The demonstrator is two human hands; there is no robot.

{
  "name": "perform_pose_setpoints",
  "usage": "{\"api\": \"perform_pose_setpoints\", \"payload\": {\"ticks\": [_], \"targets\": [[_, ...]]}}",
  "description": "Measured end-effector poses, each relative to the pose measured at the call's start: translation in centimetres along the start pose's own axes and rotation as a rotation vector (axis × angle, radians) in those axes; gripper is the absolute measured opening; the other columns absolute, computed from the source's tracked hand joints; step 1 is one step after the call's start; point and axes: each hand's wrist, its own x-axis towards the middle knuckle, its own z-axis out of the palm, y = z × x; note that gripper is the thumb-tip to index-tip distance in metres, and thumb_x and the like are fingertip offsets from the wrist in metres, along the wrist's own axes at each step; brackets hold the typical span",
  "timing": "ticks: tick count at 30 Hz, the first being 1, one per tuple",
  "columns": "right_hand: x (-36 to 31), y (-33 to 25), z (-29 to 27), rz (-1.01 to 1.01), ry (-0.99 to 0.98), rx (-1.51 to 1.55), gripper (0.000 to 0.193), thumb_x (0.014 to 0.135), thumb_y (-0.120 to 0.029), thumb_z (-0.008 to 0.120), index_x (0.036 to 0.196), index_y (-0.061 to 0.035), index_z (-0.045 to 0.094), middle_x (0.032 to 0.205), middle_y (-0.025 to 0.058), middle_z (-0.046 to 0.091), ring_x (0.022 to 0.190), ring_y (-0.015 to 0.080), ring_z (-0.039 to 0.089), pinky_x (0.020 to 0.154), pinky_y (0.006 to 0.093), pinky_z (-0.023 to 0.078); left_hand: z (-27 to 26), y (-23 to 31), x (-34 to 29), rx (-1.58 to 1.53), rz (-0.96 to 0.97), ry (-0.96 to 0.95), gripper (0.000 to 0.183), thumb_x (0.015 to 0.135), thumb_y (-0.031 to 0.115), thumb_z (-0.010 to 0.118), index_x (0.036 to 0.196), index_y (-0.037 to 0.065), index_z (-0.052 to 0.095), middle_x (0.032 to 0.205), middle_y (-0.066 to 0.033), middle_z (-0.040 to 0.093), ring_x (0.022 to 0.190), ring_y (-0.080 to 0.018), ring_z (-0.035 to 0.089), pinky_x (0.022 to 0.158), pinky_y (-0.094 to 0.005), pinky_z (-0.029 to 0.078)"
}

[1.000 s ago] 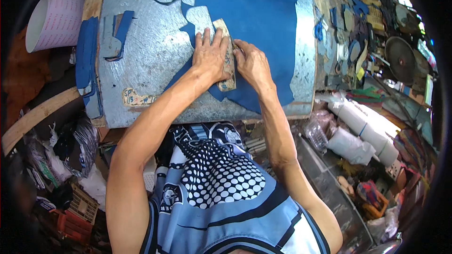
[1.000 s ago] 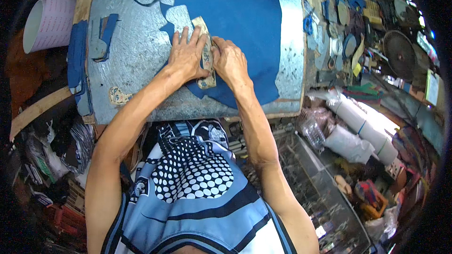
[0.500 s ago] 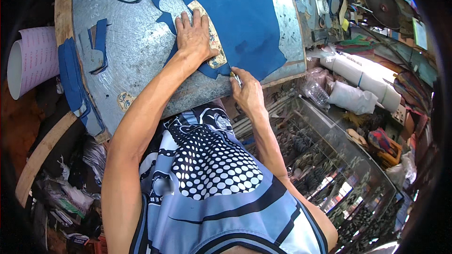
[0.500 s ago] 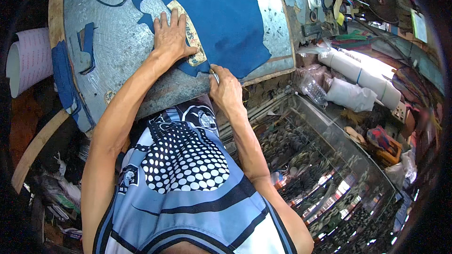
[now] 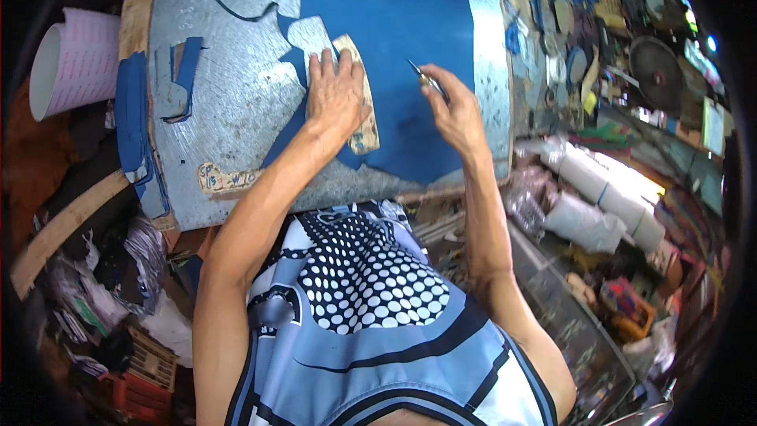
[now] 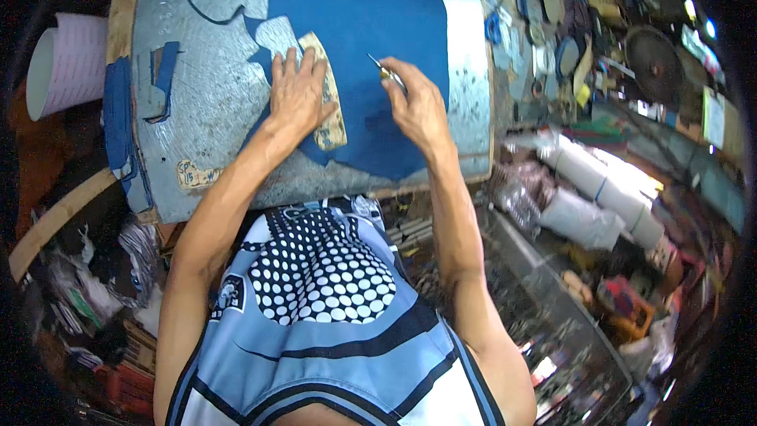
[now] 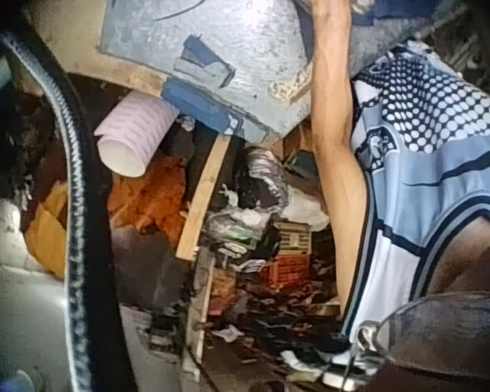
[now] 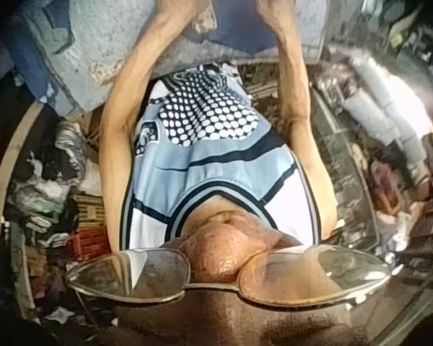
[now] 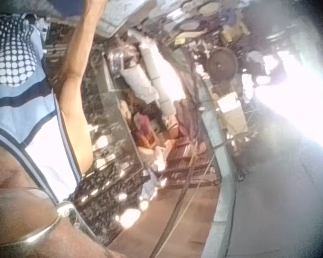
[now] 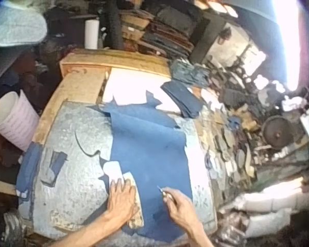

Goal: Using a handheld blade and a template to cut out shoe patterns from a blue leather sheet.

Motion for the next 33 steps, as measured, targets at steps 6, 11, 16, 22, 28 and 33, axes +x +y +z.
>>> {"api": "perform_pose_setpoints", "payload": {"ticks": [6,11,16,22,28,33], "targets": [[13.2,2.1,3.9,-0.489,-0.38,-0.104,0.023,0.091,-0.021,0.067,0.109,-0.0063,0.072,0.104,0.0128,0.072,0.091,0.0345,0.068,0.08,0.0433,0.054,0.0,0.7,0.3,-0.003,-0.165,-0.084,0.092,0.07,0.039,0.087,0.144,0.003,0.045,0.156,-0.018,0.032,0.146,-0.0465,0.023,0.119,-0.0601,0.019],[17.2,1.9,5.6,-0.703,-0.586,-0.171,0.023,0.092,-0.024,0.065,0.108,-0.0116,0.074,0.101,0.0094,0.072,0.091,0.0331,0.068,0.079,0.043,0.055,-0.5,1.2,0.5,-0.001,-0.242,-0.117,0.09,0.07,0.037,0.086,0.144,0.005,0.045,0.157,-0.0167,0.033,0.145,-0.0461,0.025,0.119,-0.0597,0.02],[18.2,1.8,5.7,-0.75,-0.694,-0.183,0.023,0.092,-0.025,0.066,0.108,-0.012,0.074,0.1,0.008,0.072,0.09,0.0314,0.068,0.079,0.0428,0.055,-0.2,1.2,0.7,-0.044,-0.242,-0.109,0.091,0.07,0.036,0.087,0.145,0.006,0.044,0.157,-0.0166,0.033,0.145,-0.0457,0.026,0.119,-0.0594,0.021],[18.5,2.0,5.9,-0.803,-0.695,-0.203,0.022,0.092,-0.026,0.066,0.108,-0.0132,0.074,0.098,0.0073,0.071,0.09,0.0304,0.069,0.078,0.0423,0.055,-0.3,1.3,0.8,-0.052,-0.258,-0.123,0.091,0.071,0.036,0.086,0.146,0.006,0.044,0.157,-0.0163,0.033,0.145,-0.0448,0.026,0.119,-0.059,0.021],[17.6,0.5,5.5,-0.729,-0.696,-0.379,0.024,0.093,-0.027,0.064,0.109,-0.0138,0.074,0.107,0.0063,0.069,0.092,0.0303,0.068,0.08,0.0422,0.055,-0.7,1.3,1.0,-0.037,-0.26,-0.154,0.091,0.071,0.037,0.086,0.146,0.007,0.045,0.157,-0.0161,0.033,0.145,-0.0441,0.026,0.119,-0.0587,0.021],[18.8,2.4,5.9,-0.781,-0.65,-0.235,0.025,0.094,-0.028,0.063,0.112,-0.015,0.074,0.112,0.0075,0.067,0.096,0.0297,0.068,0.083,0.0408,0.056,-0.8,1.2,1.0,-0.034,-0.24,-0.157,0.091,0.07,0.037,0.087,0.145,0.007,0.045,0.157,-0.0165,0.033,0.145,-0.0445,0.027,0.119,-0.0594,0.021]]}}
